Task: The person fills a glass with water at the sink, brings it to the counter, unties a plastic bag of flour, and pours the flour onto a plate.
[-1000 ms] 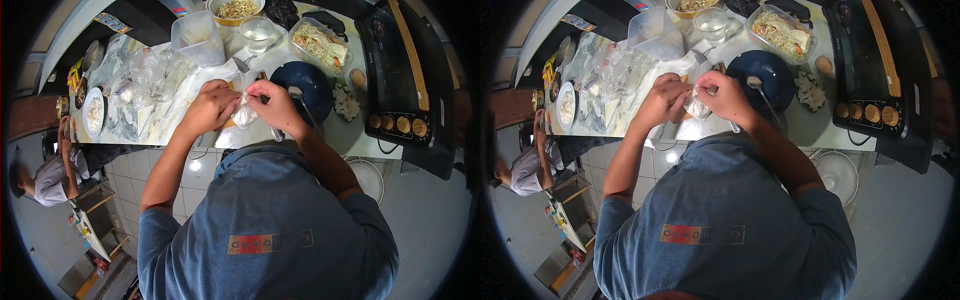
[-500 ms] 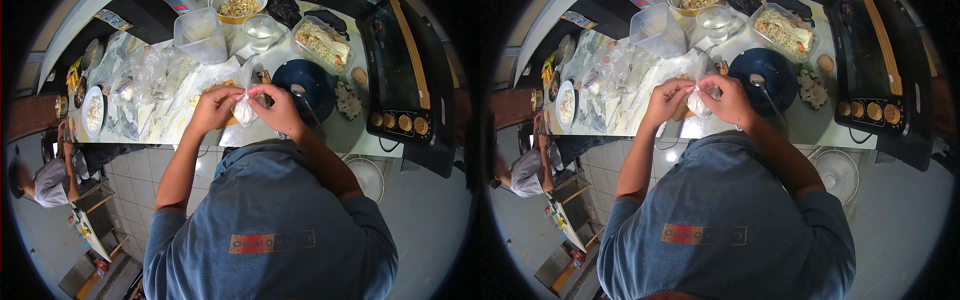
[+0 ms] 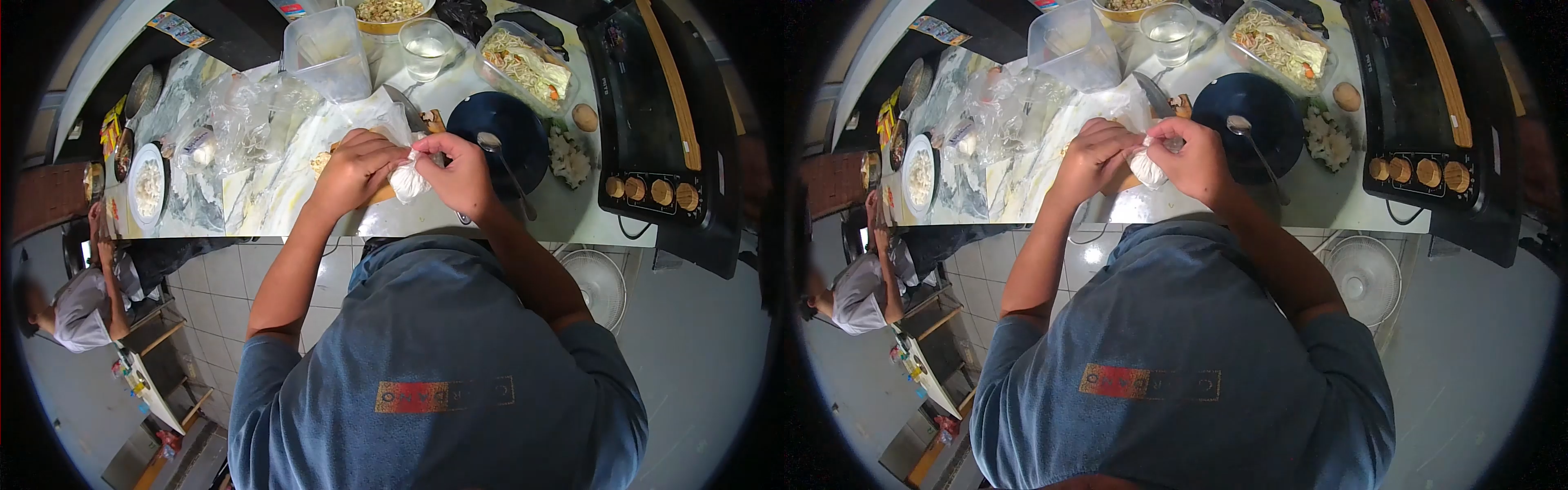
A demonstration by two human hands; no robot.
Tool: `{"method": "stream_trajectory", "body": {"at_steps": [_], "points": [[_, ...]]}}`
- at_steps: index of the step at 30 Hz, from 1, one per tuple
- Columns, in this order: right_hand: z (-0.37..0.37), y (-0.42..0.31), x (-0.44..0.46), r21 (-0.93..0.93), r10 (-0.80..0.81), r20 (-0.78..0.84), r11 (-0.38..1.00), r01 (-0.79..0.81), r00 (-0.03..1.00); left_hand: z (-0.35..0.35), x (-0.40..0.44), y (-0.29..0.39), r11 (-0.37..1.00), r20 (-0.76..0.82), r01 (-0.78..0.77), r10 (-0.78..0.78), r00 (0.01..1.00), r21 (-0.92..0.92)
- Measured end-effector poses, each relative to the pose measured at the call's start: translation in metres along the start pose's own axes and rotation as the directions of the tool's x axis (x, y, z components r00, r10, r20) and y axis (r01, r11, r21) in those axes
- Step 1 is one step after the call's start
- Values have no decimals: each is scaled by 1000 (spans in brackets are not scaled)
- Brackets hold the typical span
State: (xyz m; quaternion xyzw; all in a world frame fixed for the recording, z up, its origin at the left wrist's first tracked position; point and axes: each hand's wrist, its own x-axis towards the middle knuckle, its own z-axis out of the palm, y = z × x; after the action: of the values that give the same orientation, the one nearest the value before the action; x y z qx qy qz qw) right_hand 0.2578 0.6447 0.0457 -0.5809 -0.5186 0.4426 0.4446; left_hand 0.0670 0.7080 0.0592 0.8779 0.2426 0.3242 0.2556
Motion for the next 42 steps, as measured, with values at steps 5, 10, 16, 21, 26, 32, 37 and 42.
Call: {"method": "stream_trajectory", "body": {"at_steps": [5, 10, 16, 21, 26, 32, 37, 42], "points": [[5, 9, 1, 31, -71, -78, 997, 73, 994, 2, 0, 4, 997, -1, 75, -75, 997, -10], [4, 12, 2, -19, -116, -109, 993, 114, 987, 7, -3, 16, 986, -16, 110, -109, 994, 124], [-14, -10, 6, -84, -222, 56, 970, 227, 973, 22, -13, 11, 919, -78, 345, -365, 928, -193], [-34, -15, 21, -577, -565, 235, 574, 581, 791, 37, -26, -4, 751, -37, 462, -540, 841, -473], [-39, -20, 34, -559, -601, 352, 480, 676, 717, 34, -23, 3, 710, -39, 419, -531, 847, -566], [-39, -12, 40, -335, -209, 395, 874, 352, 895, 28, -16, 10, 919, -170, 333, -370, 913, -213], [-47, -6, 52, 84, 224, 558, 943, -323, 799, 29, -15, 11, 978, -220, 206, -209, 953, -39], [-48, 13, 49, 427, 292, 708, 548, -719, 643, 34, -12, 11, 978, -278, 170, -132, 952, 120]]}}
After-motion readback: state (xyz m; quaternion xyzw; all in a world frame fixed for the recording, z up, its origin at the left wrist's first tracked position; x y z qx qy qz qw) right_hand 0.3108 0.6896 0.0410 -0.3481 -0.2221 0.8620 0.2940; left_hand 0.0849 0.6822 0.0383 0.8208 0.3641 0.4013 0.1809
